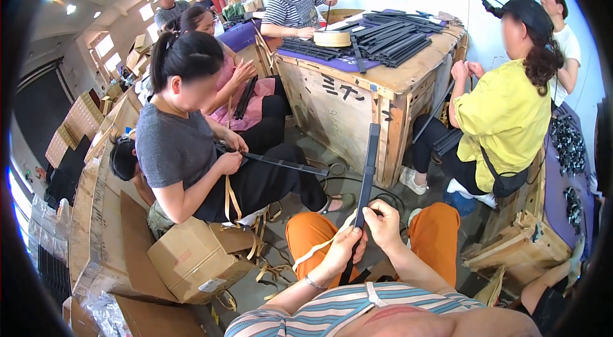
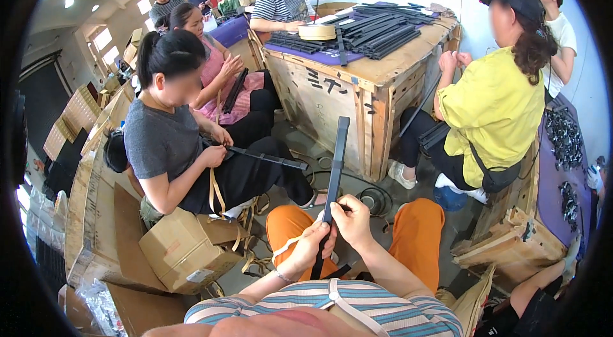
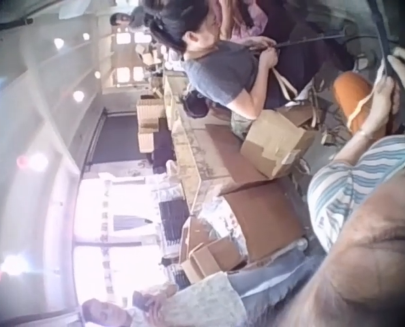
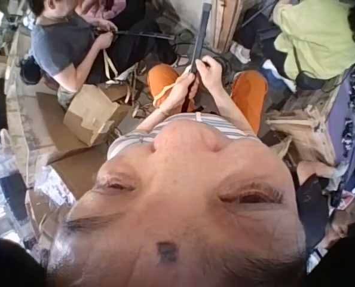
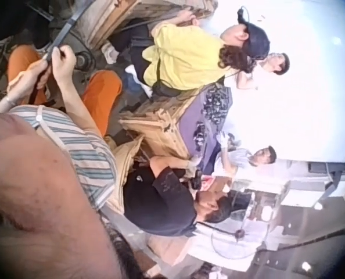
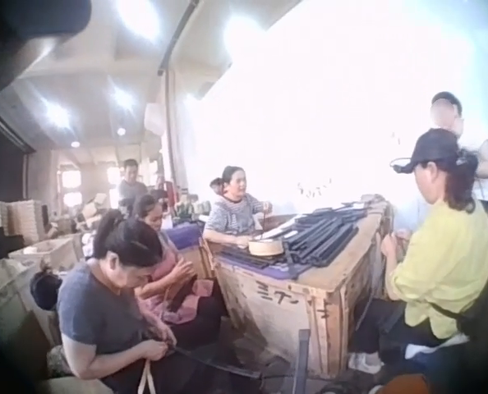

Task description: Applying yellow adhesive tape to black rods as part of a manufacturing assembly process.

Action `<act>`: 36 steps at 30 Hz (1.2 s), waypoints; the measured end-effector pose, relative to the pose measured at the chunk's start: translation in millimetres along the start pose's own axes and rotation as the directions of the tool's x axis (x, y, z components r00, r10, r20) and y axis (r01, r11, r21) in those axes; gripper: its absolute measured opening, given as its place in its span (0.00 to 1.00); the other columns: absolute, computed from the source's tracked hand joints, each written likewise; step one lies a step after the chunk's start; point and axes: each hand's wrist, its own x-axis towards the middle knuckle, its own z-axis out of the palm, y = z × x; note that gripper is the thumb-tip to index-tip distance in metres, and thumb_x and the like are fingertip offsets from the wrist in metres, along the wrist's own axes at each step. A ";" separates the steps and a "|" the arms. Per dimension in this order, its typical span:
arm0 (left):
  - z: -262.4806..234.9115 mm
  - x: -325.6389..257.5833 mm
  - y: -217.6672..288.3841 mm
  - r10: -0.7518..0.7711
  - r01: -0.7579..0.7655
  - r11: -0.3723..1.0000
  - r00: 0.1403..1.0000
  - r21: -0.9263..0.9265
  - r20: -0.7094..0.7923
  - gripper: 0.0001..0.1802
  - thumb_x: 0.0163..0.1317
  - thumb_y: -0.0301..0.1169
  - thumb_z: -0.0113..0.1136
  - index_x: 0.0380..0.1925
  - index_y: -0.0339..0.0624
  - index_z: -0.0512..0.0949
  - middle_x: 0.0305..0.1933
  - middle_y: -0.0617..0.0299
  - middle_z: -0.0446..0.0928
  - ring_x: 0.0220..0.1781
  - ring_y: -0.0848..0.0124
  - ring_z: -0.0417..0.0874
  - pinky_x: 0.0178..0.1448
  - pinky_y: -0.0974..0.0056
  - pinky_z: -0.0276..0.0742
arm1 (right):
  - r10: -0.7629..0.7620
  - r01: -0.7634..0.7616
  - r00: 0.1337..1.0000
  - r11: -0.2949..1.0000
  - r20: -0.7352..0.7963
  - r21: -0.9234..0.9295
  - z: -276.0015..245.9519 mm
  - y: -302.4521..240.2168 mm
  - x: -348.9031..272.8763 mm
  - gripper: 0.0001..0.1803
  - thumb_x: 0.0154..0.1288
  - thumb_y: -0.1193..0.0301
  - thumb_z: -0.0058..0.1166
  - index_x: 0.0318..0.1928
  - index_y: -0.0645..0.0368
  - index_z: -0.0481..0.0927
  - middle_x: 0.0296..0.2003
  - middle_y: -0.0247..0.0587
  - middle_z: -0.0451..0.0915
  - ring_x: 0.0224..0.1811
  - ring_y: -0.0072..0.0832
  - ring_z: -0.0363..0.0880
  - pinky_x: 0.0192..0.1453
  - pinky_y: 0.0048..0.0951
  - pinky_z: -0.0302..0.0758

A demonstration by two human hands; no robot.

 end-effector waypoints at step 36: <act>-1.0 -3.6 16.7 0.077 0.042 0.957 0.918 0.288 -0.389 0.14 0.67 0.39 0.43 0.27 0.42 0.67 0.18 0.68 0.64 0.16 0.79 0.63 0.20 0.75 0.59 | -0.364 0.350 0.922 0.930 -0.134 -0.116 -78.5 -161.3 88.7 0.18 0.62 0.73 0.48 0.53 0.60 0.66 0.35 0.35 0.73 0.39 0.17 0.69 0.42 0.20 0.69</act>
